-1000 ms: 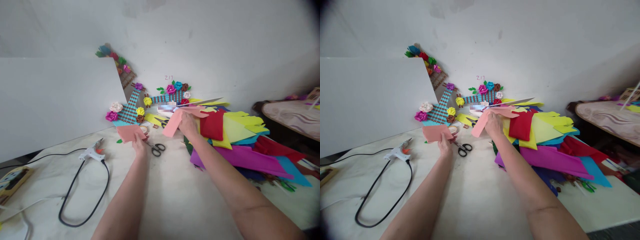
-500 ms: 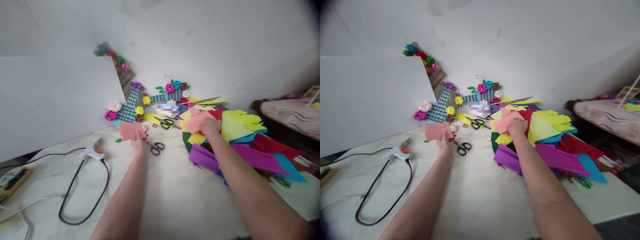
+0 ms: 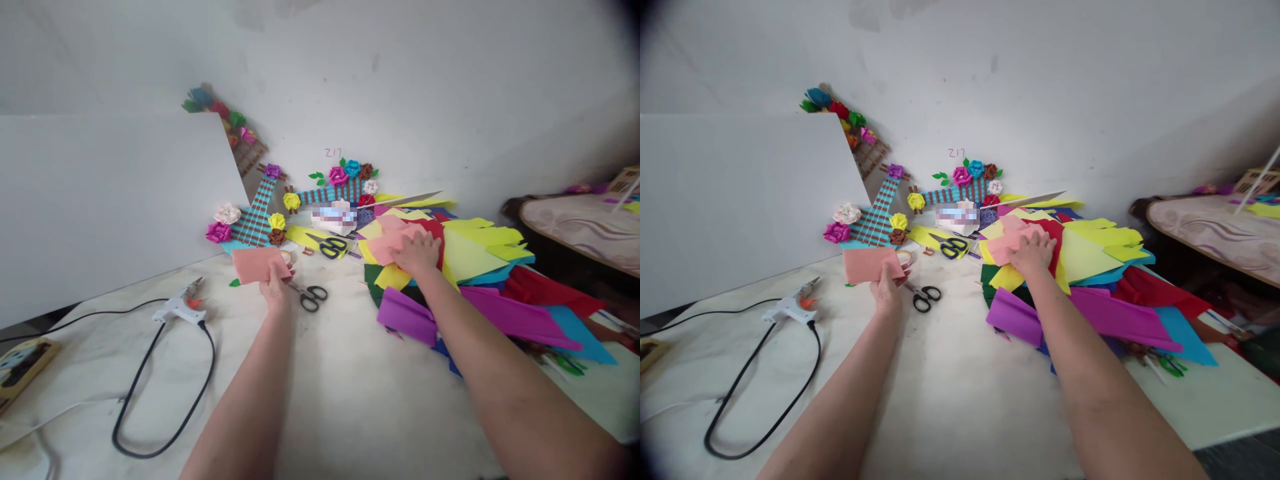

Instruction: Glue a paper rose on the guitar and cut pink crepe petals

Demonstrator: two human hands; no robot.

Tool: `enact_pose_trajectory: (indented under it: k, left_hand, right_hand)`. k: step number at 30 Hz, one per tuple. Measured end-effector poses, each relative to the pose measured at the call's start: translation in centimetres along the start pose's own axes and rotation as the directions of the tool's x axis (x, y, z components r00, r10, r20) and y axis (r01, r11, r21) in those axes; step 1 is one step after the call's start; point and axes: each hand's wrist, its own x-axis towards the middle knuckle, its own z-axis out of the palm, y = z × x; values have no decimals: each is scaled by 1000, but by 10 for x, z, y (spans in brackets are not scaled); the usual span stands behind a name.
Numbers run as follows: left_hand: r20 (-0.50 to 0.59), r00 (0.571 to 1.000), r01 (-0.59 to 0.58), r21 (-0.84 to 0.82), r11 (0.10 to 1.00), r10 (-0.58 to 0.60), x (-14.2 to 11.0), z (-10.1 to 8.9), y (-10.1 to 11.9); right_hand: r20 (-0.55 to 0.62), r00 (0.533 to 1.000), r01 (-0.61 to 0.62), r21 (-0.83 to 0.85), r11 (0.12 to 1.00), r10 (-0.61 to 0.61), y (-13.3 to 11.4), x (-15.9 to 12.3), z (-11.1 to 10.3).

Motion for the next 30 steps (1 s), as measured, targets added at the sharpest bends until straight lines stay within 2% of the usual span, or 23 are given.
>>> enact_pose_trajectory:
  k: [4,8,11,14,17,18,19,21,22,24,25,26,27,28,30]
  left_hand:
    - [8,1000,0,12,1000,0,-1,1,1]
    - [7,1000,9,35,999,-9,0,1,1]
    - [0,1000,3,52,999,-3,0,1,1]
    - [6,1000,-7,55,998,6,-1,1,1]
    - [12,1000,-12,58,998,12,-1,0,0]
    - [14,1000,-14,61,998,13,-1,0,0]
    - [16,1000,-15,62,998,14,-1,0,0]
    - [26,1000,-15,59,998,14,-2,1,0]
    - [30,999,-16,55,998,14,-2,1,0]
    - [29,999,-17,47,999,16,-3,1,1]
    - [21,1000,-18,43,999,17,-3,2,2]
    - [4,1000,-23,39,999,23,-3,2,2]
    - [-20,999,-34,34,999,35,-3,2,3]
    - [-53,997,-52,29,998,53,-2,1,3]
    - [-136,985,-106,15,994,107,1,0,3]
  right_hand:
    - [-61,990,-114,151,982,124,10,11,-3]
    - [-72,969,-209,263,942,235,19,23,-14]
    - [-17,956,-260,404,877,291,24,31,-16]
    - [14,951,-235,678,696,308,25,40,-17]
    - [-96,945,-50,901,430,312,23,53,-24]
    - [-127,939,1,931,365,320,23,58,-28]
    - [-140,931,15,938,347,338,24,61,-31]
    - [-119,907,-63,910,409,404,28,63,-34]
    - [-97,887,-143,872,468,452,31,62,-33]
    - [-84,856,-243,806,539,511,37,54,-22]
    - [-134,831,-308,698,647,540,40,48,-14]
    - [-195,854,-306,563,768,483,43,43,-6]
    - [-193,911,-259,421,870,365,44,38,1]
    - [-131,955,-215,319,923,267,44,34,7]
    - [-39,985,-155,223,963,168,40,29,9]
